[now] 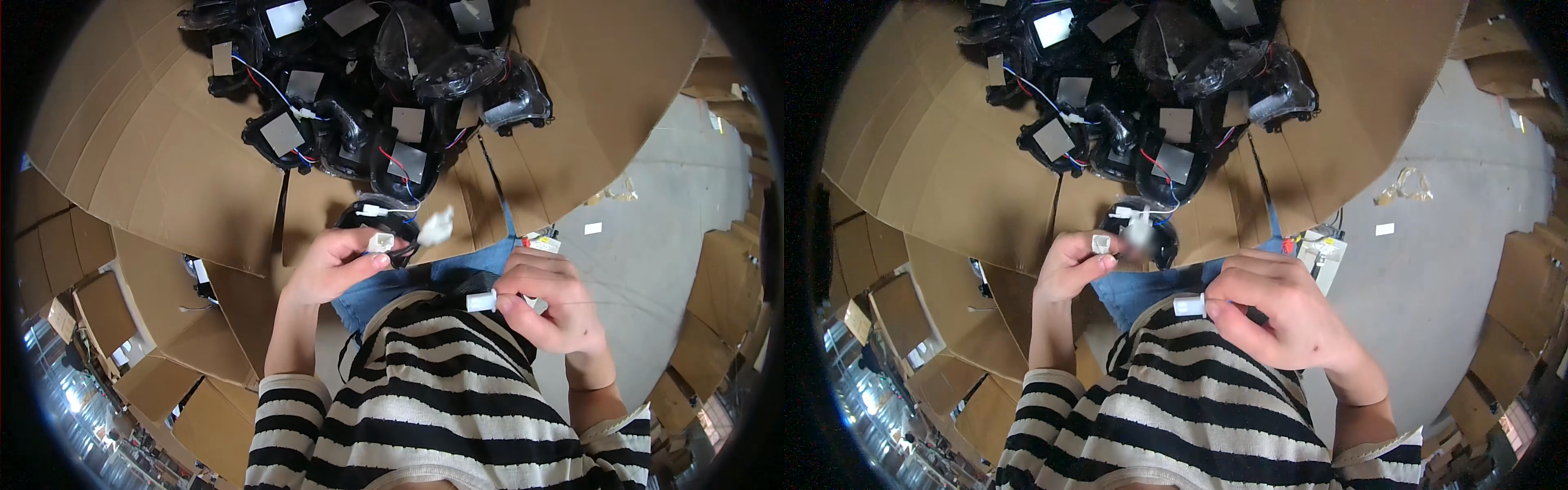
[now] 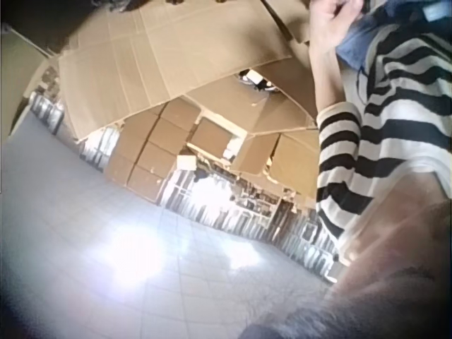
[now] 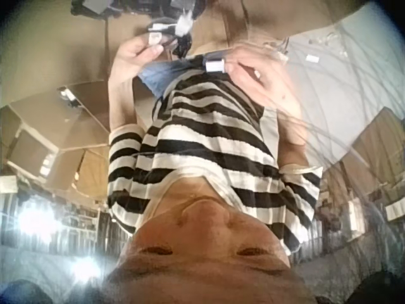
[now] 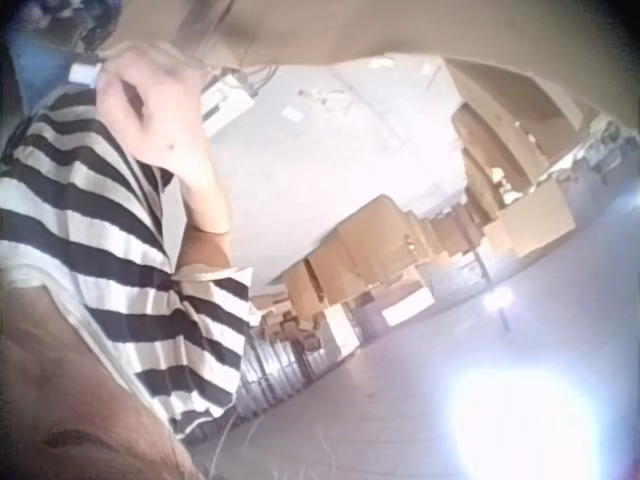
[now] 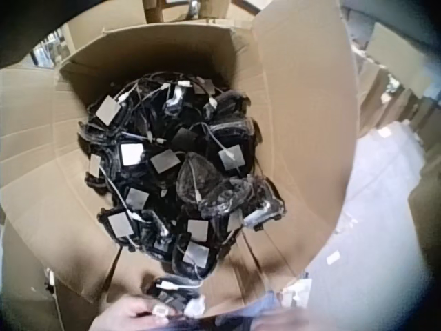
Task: The person repeatedly picks up black plastic components with attached wires from a cardboard box, connects two white plastic connectors, and places the components back into the box. This process is repeated multiple times throughout the video.
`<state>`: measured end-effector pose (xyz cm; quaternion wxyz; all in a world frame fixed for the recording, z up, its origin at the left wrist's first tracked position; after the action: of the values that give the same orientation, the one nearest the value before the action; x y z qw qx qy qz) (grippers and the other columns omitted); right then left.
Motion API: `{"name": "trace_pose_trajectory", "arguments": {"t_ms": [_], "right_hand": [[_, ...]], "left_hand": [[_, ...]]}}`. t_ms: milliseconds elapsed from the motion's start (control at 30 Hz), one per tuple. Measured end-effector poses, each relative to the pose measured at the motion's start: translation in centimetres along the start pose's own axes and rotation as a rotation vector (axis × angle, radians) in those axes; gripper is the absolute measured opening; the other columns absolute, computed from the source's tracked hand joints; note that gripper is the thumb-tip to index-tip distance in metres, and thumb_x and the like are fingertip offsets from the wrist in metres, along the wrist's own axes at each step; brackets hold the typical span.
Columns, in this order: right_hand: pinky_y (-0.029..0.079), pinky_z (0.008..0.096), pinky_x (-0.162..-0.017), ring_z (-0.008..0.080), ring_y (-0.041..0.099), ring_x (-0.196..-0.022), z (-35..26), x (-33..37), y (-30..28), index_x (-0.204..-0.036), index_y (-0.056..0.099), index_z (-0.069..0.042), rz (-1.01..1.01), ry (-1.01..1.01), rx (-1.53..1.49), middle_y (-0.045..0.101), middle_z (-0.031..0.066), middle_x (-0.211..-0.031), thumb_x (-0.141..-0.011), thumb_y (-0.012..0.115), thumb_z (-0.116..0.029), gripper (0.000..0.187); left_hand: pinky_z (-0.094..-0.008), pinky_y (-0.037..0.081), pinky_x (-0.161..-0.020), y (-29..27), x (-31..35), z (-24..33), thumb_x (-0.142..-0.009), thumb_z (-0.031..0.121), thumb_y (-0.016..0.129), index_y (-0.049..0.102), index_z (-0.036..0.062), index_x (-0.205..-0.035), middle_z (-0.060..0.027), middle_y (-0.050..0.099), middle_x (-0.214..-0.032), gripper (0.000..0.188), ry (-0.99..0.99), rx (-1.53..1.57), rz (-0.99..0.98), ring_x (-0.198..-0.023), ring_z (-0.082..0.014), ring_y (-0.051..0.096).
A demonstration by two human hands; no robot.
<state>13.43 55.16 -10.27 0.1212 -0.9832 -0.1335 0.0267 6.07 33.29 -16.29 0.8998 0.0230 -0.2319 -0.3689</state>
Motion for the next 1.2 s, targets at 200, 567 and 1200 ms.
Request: {"name": "trace_pose_trajectory", "arguments": {"t_ms": [200, 567, 1200], "right_hand": [[0.035, 0.0313, -0.049, 0.0230, 0.046, -0.053, -0.5, -0.3, 0.3, -0.069, 0.051, 0.001, 0.011, -0.002, -0.071, 0.050, 0.0087, -0.061, -0.071, 0.053, 0.000, 0.003], [0.036, 0.0304, -0.049, 0.0222, 0.046, -0.054, -0.5, -0.2, 1.6, -0.069, 0.052, 0.001, 0.113, 0.043, -0.136, 0.050, 0.0083, -0.061, -0.070, 0.053, 0.000, 0.002], [0.035, 0.0305, -0.049, 0.0221, 0.045, -0.053, 1.0, 1.8, 0.8, -0.067, 0.052, 0.000, 0.038, 0.100, -0.015, 0.047, 0.0081, -0.058, -0.068, 0.053, 0.001, 0.001]], "left_hand": [[-0.0222, 0.038, -0.064, 0.6, 0.4, -0.1, -0.074, -0.003, 0.054, 0.057, 0.0003, -0.088, -0.0038, 0.053, -0.080, 0.014, 0.214, -0.075, 0.013, -0.072, -0.0099, 0.049], [-0.0221, 0.037, -0.062, 1.7, 1.3, -1.0, -0.070, -0.009, 0.054, 0.055, 0.0000, -0.083, -0.0067, 0.054, -0.079, 0.016, 0.375, -0.035, 0.204, -0.070, -0.0112, 0.049], [-0.0294, 0.041, -0.063, 1.2, 6.2, 0.2, -0.063, -0.004, 0.063, 0.060, 0.0016, -0.081, -0.0094, 0.057, -0.074, 0.019, 0.477, -0.330, 0.352, -0.065, -0.0183, 0.053]]}}
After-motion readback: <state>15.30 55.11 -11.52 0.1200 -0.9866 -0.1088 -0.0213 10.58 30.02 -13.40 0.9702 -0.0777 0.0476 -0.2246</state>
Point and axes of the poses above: each hand's wrist, its own x-axis away from the middle knuckle, its own y-axis out of the palm, z = x × y, the point moved 2 cm from there along -x, towards the middle knuckle
